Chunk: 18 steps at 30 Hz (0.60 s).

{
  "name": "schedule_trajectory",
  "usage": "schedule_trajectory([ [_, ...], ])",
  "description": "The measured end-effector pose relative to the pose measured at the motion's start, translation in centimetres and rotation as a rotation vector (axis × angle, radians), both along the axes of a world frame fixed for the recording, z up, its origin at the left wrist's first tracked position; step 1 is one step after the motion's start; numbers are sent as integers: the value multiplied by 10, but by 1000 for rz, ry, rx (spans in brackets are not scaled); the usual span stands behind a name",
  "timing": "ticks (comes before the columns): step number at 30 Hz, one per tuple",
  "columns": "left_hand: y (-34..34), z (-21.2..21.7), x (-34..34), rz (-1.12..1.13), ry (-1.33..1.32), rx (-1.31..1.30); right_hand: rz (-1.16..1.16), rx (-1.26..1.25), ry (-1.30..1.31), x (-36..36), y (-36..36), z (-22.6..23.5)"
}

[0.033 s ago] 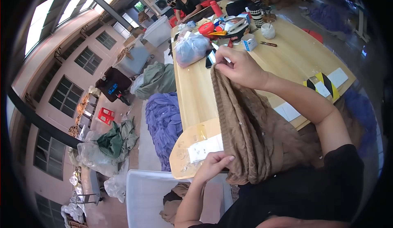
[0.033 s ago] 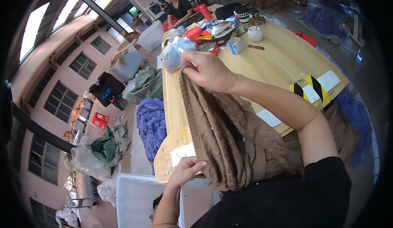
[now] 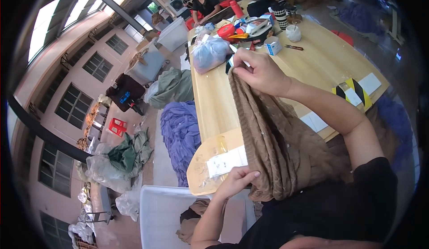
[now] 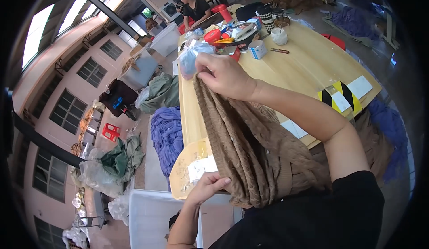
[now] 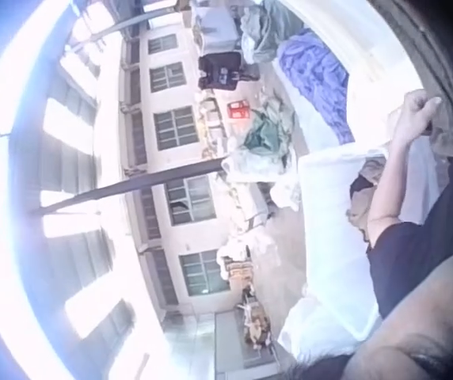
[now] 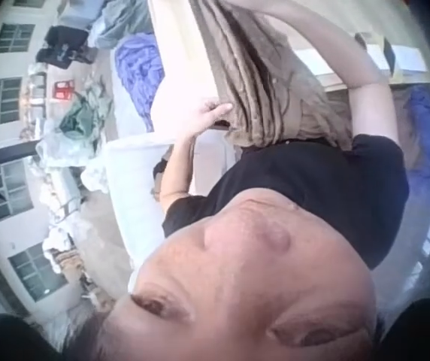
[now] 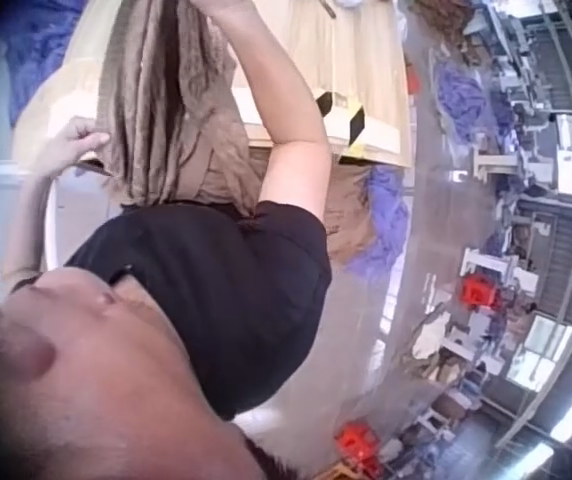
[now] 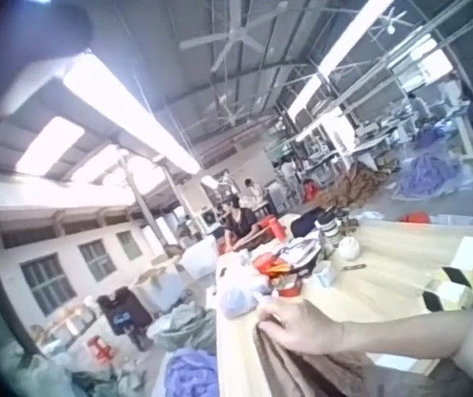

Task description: Marking specific measurement points on a brown knitted garment using a white marker and a template guide.

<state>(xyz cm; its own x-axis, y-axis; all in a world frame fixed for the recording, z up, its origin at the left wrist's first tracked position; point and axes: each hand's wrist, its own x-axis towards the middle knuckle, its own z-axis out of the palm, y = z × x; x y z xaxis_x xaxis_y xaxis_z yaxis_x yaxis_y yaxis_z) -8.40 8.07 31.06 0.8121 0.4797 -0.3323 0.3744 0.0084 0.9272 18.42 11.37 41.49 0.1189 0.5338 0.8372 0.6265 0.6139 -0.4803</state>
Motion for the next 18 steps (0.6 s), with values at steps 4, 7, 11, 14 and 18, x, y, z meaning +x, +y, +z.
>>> schedule_trajectory([
  [4, -4, -33, 1, -230, 26, -22, -89, 264, -75, -5, 13, 15],
  [7, -16, -22, 11, -277, -17, 263, -143, 396, -237, -1, 23, 24],
  [11, -16, 30, 16, -273, 30, 845, -257, 517, -474, 10, 57, 45],
  [14, -13, 95, 29, 63, -267, 697, -288, 440, -359, 32, 86, 78],
  [18, -19, 112, 49, 241, -890, 158, -351, 381, -322, 29, 110, 86],
])
